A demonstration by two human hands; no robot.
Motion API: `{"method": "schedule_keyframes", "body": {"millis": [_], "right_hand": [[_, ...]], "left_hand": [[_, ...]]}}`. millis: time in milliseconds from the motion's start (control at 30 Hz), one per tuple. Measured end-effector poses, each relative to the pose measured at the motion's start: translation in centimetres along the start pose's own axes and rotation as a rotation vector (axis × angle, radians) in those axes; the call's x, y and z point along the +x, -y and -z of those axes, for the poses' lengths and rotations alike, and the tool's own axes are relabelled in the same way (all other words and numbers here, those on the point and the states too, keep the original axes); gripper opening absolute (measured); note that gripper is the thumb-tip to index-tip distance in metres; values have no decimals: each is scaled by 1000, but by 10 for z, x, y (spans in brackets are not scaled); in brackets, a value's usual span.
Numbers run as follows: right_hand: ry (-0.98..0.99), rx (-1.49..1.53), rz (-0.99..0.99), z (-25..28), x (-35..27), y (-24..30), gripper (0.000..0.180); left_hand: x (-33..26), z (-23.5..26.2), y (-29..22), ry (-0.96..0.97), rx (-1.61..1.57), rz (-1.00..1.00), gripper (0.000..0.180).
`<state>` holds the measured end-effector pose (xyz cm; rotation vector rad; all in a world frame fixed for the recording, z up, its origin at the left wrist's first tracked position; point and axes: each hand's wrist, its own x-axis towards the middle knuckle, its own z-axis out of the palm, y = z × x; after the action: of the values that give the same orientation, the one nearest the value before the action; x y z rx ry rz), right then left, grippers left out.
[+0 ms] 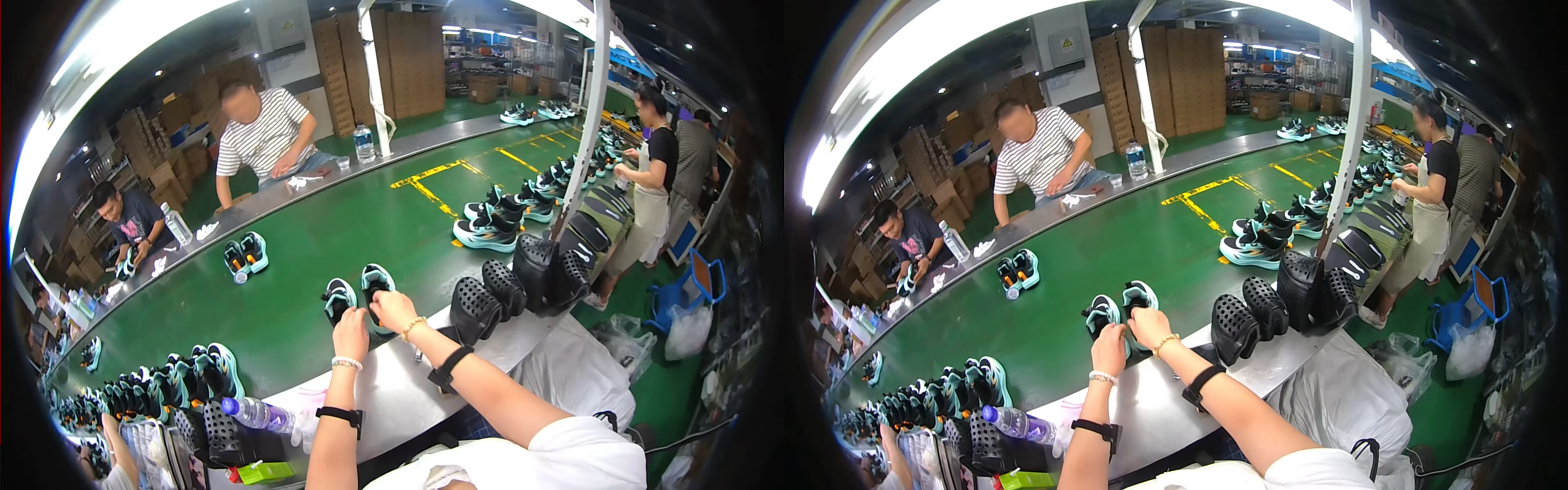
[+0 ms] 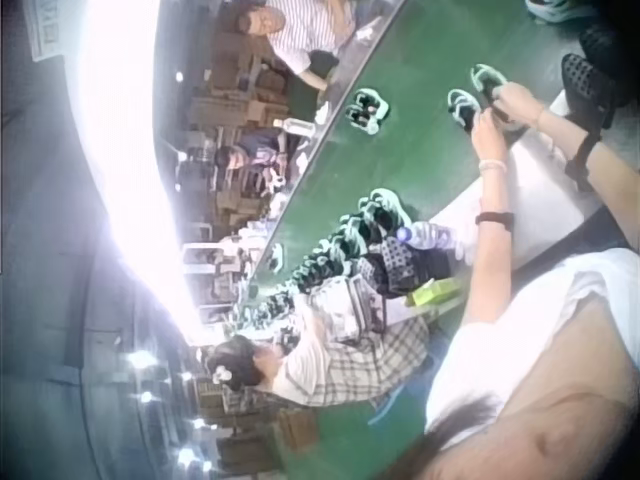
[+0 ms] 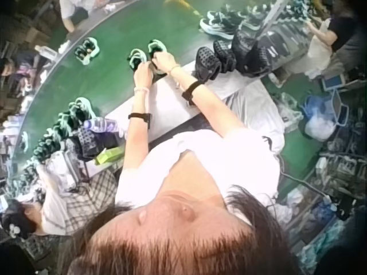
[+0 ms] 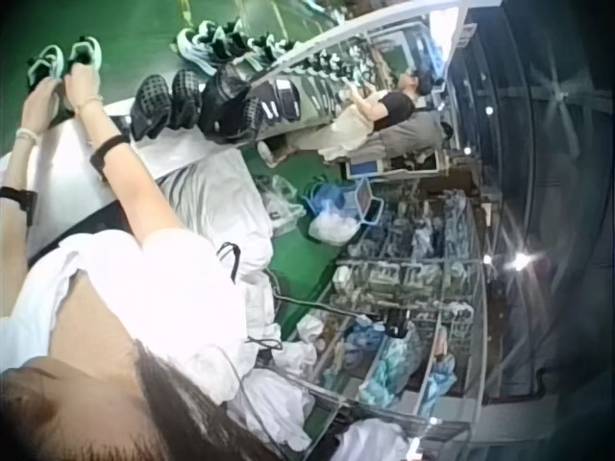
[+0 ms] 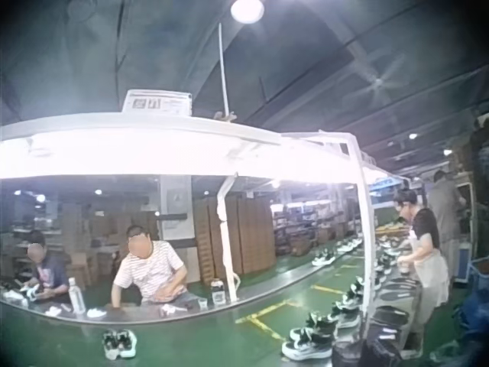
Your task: Manually assemble and check components of athletic shoes on a factory production line.
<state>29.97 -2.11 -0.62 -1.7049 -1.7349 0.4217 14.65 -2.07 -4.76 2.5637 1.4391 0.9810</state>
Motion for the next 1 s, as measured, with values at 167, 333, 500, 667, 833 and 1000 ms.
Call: {"method": "schedule_keyframes", "body": {"millis": [167,333,500,667,833,1000], "right_hand": [[66,-68,139,-14,-40,-11,31],[119,89,195,-9,-29,-28,34],[205,180,177,-7,-31,-32,35],[224,103,222,-10,-39,-36,37],[226,-5,228,-6,-37,-20,39],[236,60,203,-7,-42,-28,37]], "left_hand": [[35,-6,-7,-22,-328,237,43],[72,-19,-2,96,-102,287,66],[87,-24,10,288,22,260,86],[82,-35,8,329,155,302,77],[85,-35,11,350,175,378,72],[88,-39,28,571,211,360,93]]}}
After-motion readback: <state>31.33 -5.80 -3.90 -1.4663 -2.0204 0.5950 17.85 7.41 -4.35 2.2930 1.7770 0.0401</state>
